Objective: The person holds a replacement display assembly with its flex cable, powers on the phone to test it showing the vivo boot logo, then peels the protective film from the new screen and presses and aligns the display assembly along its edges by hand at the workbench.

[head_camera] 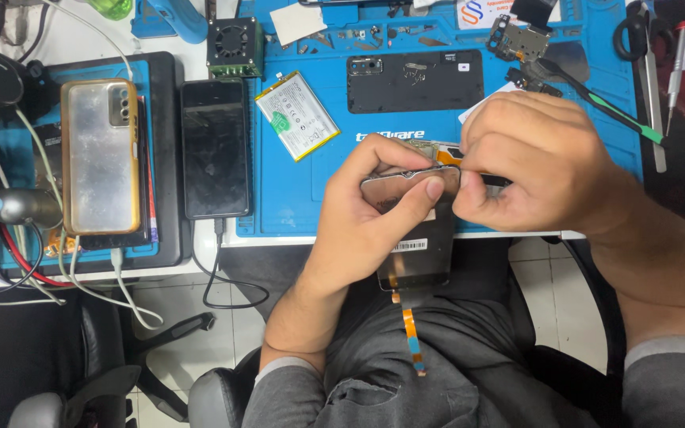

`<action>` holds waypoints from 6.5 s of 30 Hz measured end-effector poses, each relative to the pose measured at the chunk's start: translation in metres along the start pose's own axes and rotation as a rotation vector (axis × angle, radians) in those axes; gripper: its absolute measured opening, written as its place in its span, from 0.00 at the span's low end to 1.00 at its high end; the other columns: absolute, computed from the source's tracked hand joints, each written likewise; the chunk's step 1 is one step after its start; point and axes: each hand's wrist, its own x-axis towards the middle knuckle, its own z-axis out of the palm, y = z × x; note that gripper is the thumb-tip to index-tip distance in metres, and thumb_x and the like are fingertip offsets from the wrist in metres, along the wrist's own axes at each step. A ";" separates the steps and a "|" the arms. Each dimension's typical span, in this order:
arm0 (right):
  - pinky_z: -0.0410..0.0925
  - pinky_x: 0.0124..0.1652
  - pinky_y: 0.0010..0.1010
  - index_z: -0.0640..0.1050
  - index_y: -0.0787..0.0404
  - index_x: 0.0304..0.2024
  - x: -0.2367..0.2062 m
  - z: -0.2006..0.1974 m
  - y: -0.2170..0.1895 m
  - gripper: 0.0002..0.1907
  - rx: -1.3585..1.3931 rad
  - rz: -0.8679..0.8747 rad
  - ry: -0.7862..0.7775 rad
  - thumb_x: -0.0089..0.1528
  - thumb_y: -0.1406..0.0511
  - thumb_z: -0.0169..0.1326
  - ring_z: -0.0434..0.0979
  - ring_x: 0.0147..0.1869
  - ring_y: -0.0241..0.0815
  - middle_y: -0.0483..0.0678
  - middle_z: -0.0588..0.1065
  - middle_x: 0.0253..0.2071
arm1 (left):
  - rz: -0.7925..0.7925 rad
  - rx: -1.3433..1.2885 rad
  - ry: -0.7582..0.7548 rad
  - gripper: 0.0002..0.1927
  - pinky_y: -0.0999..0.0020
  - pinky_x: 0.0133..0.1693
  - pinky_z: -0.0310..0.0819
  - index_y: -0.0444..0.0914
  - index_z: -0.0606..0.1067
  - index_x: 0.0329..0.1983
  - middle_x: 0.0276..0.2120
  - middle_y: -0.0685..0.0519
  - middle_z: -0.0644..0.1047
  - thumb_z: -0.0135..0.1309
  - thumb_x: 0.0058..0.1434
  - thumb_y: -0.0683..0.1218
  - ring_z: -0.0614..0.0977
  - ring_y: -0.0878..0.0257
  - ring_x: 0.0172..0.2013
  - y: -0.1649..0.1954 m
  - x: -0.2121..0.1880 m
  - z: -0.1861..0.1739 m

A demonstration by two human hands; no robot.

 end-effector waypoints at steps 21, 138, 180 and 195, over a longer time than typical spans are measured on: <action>0.76 0.47 0.26 0.77 0.70 0.50 -0.016 0.006 0.001 0.11 0.821 0.555 -0.079 0.65 0.75 0.55 0.80 0.47 0.38 0.53 0.76 0.46 | 0.093 0.025 0.038 0.10 0.70 0.53 0.79 0.33 0.71 0.49 0.48 0.49 0.77 0.60 0.69 0.36 0.81 0.65 0.51 0.003 -0.002 -0.005; 0.75 0.46 0.22 0.78 0.72 0.49 -0.030 0.038 0.024 0.09 0.912 0.831 0.060 0.68 0.76 0.52 0.80 0.46 0.32 0.48 0.79 0.43 | 0.264 -0.361 0.316 0.12 0.71 0.50 0.72 0.34 0.70 0.50 0.48 0.49 0.74 0.58 0.67 0.37 0.76 0.65 0.47 -0.070 0.022 0.010; 0.75 0.49 0.24 0.77 0.73 0.53 -0.026 0.038 0.010 0.13 0.935 0.796 -0.003 0.67 0.77 0.48 0.80 0.50 0.34 0.50 0.78 0.45 | 0.398 -0.271 0.391 0.11 0.64 0.58 0.71 0.34 0.68 0.49 0.51 0.45 0.74 0.56 0.68 0.35 0.75 0.59 0.52 -0.071 0.010 0.012; 0.75 0.50 0.25 0.76 0.72 0.54 -0.027 0.040 0.011 0.12 0.940 0.791 -0.003 0.69 0.76 0.46 0.81 0.51 0.33 0.49 0.79 0.47 | 0.404 -0.275 0.385 0.10 0.64 0.57 0.72 0.34 0.68 0.49 0.51 0.45 0.74 0.56 0.68 0.36 0.76 0.60 0.52 -0.070 0.011 0.015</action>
